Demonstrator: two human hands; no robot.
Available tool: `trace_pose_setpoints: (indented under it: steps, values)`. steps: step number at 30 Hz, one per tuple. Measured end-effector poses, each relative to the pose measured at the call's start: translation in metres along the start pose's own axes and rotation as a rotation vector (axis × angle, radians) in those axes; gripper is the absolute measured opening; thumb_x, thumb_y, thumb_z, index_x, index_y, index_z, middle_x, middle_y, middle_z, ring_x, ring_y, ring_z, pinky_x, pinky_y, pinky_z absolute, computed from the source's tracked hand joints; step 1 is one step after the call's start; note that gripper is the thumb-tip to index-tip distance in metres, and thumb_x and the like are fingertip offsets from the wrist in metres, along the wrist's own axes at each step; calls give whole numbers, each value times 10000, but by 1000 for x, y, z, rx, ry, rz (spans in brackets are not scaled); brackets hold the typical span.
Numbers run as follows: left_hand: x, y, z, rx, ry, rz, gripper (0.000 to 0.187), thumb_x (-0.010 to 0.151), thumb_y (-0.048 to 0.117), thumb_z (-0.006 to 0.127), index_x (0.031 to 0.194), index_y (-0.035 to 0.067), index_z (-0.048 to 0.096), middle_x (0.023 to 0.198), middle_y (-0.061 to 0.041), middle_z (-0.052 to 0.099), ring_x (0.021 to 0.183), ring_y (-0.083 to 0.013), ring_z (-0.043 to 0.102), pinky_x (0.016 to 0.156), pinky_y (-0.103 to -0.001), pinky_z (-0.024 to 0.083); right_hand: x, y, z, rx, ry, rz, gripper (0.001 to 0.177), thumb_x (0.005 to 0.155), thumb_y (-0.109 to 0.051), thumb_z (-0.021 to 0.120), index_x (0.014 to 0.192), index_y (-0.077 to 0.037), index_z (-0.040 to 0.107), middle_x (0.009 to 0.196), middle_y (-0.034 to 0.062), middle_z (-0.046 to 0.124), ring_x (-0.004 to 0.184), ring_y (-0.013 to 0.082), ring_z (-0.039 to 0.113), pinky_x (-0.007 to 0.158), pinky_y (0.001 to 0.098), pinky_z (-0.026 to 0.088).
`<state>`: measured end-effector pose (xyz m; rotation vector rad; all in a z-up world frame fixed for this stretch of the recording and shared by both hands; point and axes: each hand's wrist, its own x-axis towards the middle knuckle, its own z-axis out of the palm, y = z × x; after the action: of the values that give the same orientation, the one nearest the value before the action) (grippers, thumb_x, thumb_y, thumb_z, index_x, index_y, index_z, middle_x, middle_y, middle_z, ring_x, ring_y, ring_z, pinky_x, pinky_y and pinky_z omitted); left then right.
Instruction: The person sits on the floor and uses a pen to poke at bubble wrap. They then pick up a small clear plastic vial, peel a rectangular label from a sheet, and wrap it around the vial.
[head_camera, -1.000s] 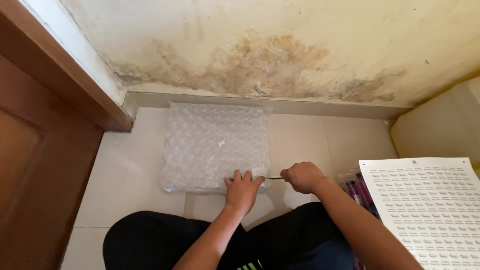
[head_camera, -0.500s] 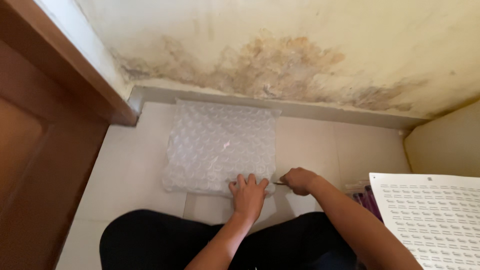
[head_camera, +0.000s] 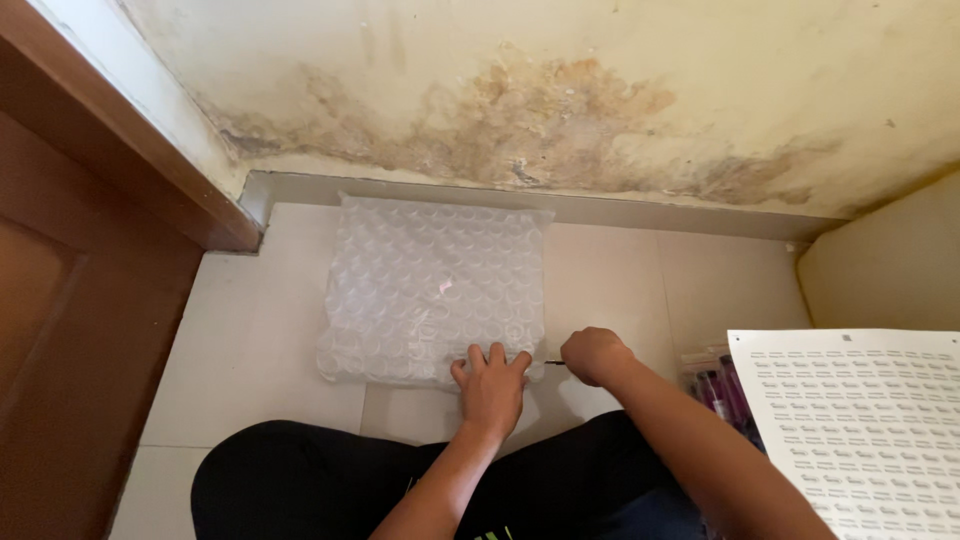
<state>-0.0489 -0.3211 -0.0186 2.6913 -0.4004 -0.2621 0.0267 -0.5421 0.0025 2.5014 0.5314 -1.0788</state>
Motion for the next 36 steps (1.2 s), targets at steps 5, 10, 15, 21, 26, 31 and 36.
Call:
trace_pose_setpoints:
  steps: [5,10,15,21,26,31,36]
  values:
    - [1,5,-1,-40,-4,-8,216,1116,278,764,1326,303,724,1169,-79,590,1298,-412,482,1124,-768,347,-1,-21,-22,80,-148,278,300,942,-42,851,1235,-75,903,1183,219,878,1188,477,835,920,778,673]
    - [3,0,-2,-18,-14,0,262,1104,302,772,1359,338,728,1203,-95,614,1292,-419,518,1115,-762,396,-29,15,14,232,-229,606,344,1073,-108,778,1395,-12,853,1491,266,813,1461,535,708,1044,911,488]
    - [-6,-8,-14,15,-18,87,338,1150,288,675,1479,336,737,1215,-135,698,1287,-457,620,1122,-754,435,-59,20,-4,242,121,297,478,1105,-133,608,1556,-171,764,1246,167,905,1154,367,883,979,583,703]
    - [-24,-46,-58,-13,39,220,493,1106,276,711,1574,129,660,1247,-206,816,1262,-448,707,1116,-680,483,-76,11,-42,455,344,253,326,1169,-216,516,1330,-102,775,1164,214,902,1176,434,884,1014,604,708]
    - [-14,-106,-82,52,45,144,343,1098,236,638,1417,139,721,1146,-157,847,1180,-414,751,1064,-662,520,-59,6,-48,623,482,153,266,1181,-243,538,1220,-65,732,1015,264,852,1074,509,866,938,605,684]
    - [-27,-148,-123,19,-135,165,348,1152,201,578,1468,140,712,1348,-150,817,1300,-436,694,1114,-663,503,-46,-32,-70,648,504,92,263,1160,-316,607,1216,-92,734,1048,291,854,1108,551,835,971,648,663]
    - [-25,-199,-154,114,49,-11,286,1085,199,670,1334,251,802,1212,-79,793,1150,-428,794,935,-644,636,-20,-90,-103,636,571,15,235,1087,-373,718,1162,-158,772,1012,243,859,1063,532,843,945,653,670]
